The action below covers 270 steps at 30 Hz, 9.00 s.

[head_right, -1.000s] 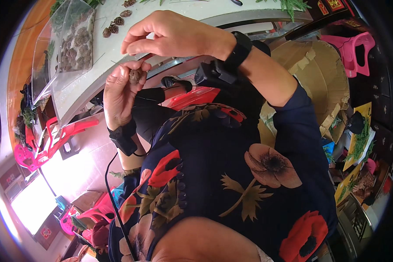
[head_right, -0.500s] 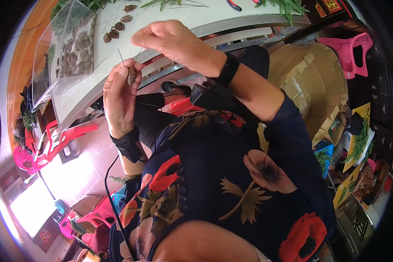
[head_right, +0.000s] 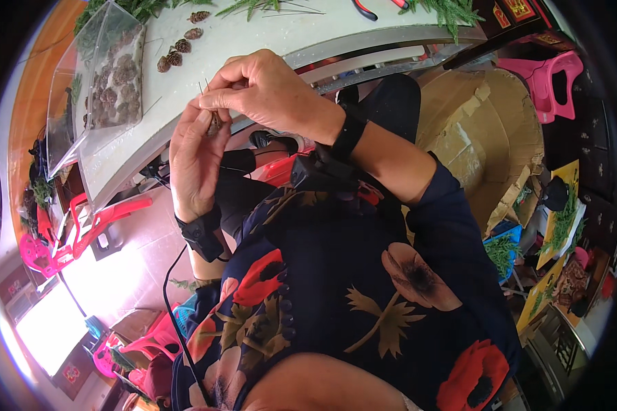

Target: Assembling small decorative wreaths from greenery and pinecones using wire and pliers.

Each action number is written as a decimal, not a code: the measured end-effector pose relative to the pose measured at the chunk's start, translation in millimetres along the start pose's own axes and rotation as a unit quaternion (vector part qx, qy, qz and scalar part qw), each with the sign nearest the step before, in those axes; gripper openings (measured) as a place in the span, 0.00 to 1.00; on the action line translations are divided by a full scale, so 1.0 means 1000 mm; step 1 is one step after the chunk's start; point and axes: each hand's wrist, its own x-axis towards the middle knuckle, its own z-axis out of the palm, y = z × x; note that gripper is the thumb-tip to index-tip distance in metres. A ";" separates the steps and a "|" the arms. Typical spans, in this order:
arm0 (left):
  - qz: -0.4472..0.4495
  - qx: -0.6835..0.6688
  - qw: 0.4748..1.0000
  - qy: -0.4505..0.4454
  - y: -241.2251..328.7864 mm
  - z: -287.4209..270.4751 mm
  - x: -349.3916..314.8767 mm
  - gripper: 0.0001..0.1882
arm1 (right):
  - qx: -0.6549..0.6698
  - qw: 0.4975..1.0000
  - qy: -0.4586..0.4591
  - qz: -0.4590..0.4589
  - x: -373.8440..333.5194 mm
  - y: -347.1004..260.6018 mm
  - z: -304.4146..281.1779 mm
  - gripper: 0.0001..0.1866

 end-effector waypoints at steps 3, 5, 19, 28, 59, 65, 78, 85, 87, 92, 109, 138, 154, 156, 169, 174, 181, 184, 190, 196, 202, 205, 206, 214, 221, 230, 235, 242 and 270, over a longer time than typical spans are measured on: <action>-0.021 -0.008 0.999 -0.026 0.000 0.002 -0.001 0.09 | 0.045 0.998 0.048 0.002 -0.002 0.004 0.005 0.07; -0.031 -0.012 0.999 -0.039 -0.001 0.000 0.000 0.09 | -0.033 0.995 0.090 -0.031 -0.001 0.005 0.007 0.06; -0.124 0.022 0.990 -0.061 0.011 -0.005 0.004 0.09 | -0.361 0.875 0.005 -0.324 0.001 -0.002 -0.021 0.06; -0.154 0.090 0.977 -0.118 0.018 -0.010 0.007 0.10 | -0.367 0.859 -0.162 -0.317 0.009 -0.007 -0.037 0.13; -0.054 0.247 0.967 -0.036 0.016 0.002 0.015 0.07 | -0.372 0.883 -0.126 -0.256 0.029 -0.010 -0.057 0.09; -0.102 0.148 0.979 -0.095 0.019 0.008 0.023 0.07 | -0.379 0.860 -0.183 -0.288 0.035 -0.022 -0.062 0.08; 0.176 0.461 0.869 0.031 -0.015 0.029 0.045 0.10 | 0.007 0.991 0.090 0.097 0.002 0.017 -0.048 0.13; 0.234 0.455 0.859 0.033 -0.025 0.047 0.048 0.14 | 0.198 0.970 0.115 0.081 -0.001 0.034 -0.050 0.11; 0.166 0.450 0.877 0.010 -0.019 0.050 0.053 0.14 | 0.216 0.966 0.120 0.073 0.004 0.036 -0.057 0.11; 0.091 0.438 0.895 -0.008 0.014 0.034 0.093 0.13 | 0.133 0.980 0.147 0.016 0.006 0.044 -0.097 0.09; 0.200 0.617 0.758 0.076 0.040 0.020 0.256 0.13 | 0.125 0.984 0.126 -0.024 0.010 0.053 -0.120 0.06; -0.056 0.221 0.958 -0.175 0.043 -0.011 0.082 0.10 | -0.169 0.967 -0.053 -0.182 0.022 -0.036 -0.065 0.06; 0.158 0.280 0.946 0.048 0.052 0.002 0.018 0.11 | -0.430 0.844 0.011 -0.319 0.021 -0.030 -0.035 0.03; 0.124 0.309 0.942 0.046 0.052 -0.008 0.019 0.11 | -0.478 0.815 -0.006 -0.328 0.019 -0.032 -0.033 0.03; 0.155 0.159 0.971 0.086 0.039 -0.014 0.016 0.11 | -0.450 0.806 -0.078 -0.376 0.013 -0.033 -0.022 0.05; 0.152 0.173 0.968 0.101 0.036 -0.015 0.012 0.10 | -0.433 0.821 -0.075 -0.365 0.009 -0.033 -0.018 0.05; 0.124 0.146 0.976 0.103 0.031 -0.015 0.017 0.10 | -0.422 0.840 0.014 -0.341 0.004 -0.022 -0.009 0.04; 0.127 0.159 0.974 0.098 0.028 -0.013 0.016 0.09 | -0.412 0.858 0.051 -0.302 0.003 -0.018 -0.004 0.04; 0.095 0.056 0.988 0.110 0.026 -0.012 0.015 0.06 | -0.374 0.891 0.117 -0.229 0.002 -0.014 0.002 0.05; 0.082 0.051 0.988 0.124 0.025 -0.012 0.013 0.06 | -0.381 0.881 0.129 -0.250 0.004 -0.009 0.000 0.04; 0.082 0.059 0.989 0.112 0.020 -0.015 0.015 0.06 | -0.404 0.869 0.133 -0.252 0.002 -0.008 -0.002 0.04; 0.078 0.060 0.988 0.117 0.020 -0.014 0.015 0.07 | -0.404 0.873 0.129 -0.242 0.000 -0.010 -0.002 0.04; 0.078 0.061 0.988 0.116 0.020 -0.014 0.015 0.07 | -0.404 0.872 0.130 -0.242 0.000 -0.010 -0.003 0.04; 0.062 0.039 0.992 0.104 0.017 -0.014 0.015 0.07 | -0.414 0.869 0.143 -0.229 -0.004 -0.010 -0.003 0.04; 0.052 0.023 0.995 0.081 0.015 -0.010 0.012 0.09 | -0.415 0.865 0.156 -0.236 -0.007 -0.008 -0.006 0.05; 0.036 0.051 0.994 0.084 0.014 0.003 0.009 0.11 | -0.411 0.865 0.159 -0.238 -0.010 -0.008 -0.008 0.04; 0.028 0.039 0.996 0.079 0.012 0.004 0.009 0.12 | -0.419 0.857 0.155 -0.256 -0.009 -0.006 -0.014 0.05; -0.014 0.023 0.995 0.101 0.014 0.007 0.006 0.11 | -0.462 0.817 0.165 -0.305 -0.014 -0.009 -0.012 0.05; -0.016 0.032 0.997 0.069 0.006 0.005 0.010 0.08 | -0.434 0.843 0.160 -0.276 -0.010 0.000 -0.011 0.05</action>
